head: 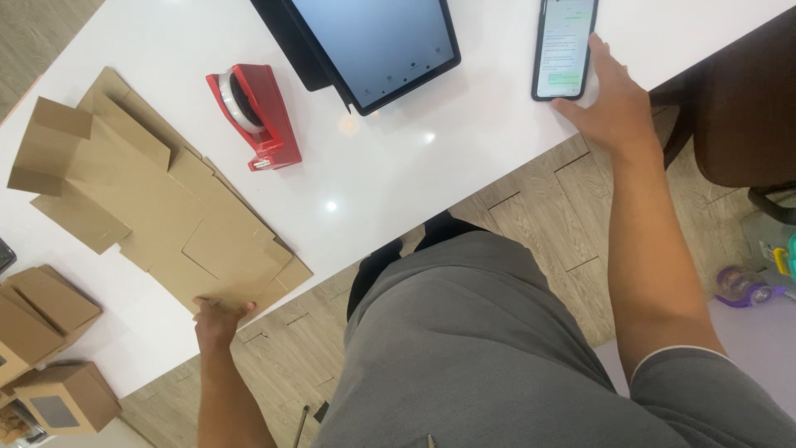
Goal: Folding cardboard sheets into boxes and interacting with a tablet
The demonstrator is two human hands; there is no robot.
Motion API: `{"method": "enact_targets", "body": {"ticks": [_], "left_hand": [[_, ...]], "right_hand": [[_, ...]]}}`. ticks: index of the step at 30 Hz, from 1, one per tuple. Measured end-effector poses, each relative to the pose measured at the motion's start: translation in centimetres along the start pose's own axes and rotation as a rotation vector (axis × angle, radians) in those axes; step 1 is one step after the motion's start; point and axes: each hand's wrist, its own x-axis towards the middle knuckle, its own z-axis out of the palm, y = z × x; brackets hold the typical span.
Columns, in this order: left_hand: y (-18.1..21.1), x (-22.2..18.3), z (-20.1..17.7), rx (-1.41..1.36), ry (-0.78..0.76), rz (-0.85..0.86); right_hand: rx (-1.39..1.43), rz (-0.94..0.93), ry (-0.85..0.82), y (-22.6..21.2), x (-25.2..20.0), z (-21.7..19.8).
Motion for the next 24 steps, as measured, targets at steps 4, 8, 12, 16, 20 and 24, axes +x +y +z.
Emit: {"method": "enact_targets", "body": {"ticks": [4,8,12,16,20,24], "left_hand": [[-1.2,-0.5,-0.2,-0.184,0.136,0.200],[-0.6,-0.7,-0.6,-0.083,0.035,0.108],[0.9,-2.8,-1.8,-0.071,-0.001,0.061],[-1.4,2.8,0.3,-0.060,0.012,0.081],[-1.4,3.5,0.5,0.016,-0.023,0.046],[-1.4,3.5,0.4,-0.032,-0.019,0.034]], "right_hand": [[-0.055,-0.117,0.058,2.9,1.6,0.8],[-0.027,-0.057,-0.019,1.4,0.6,0.2],[-0.049,0.012,-0.042,0.7,0.5,0.2],[-0.097,-0.026,-0.016,2.5,1.5,1.1],[-0.083,0.047,-0.060,1.1,0.9,0.5],[-0.093,0.023,-0.061,1.7,1.3,0.9]]}}
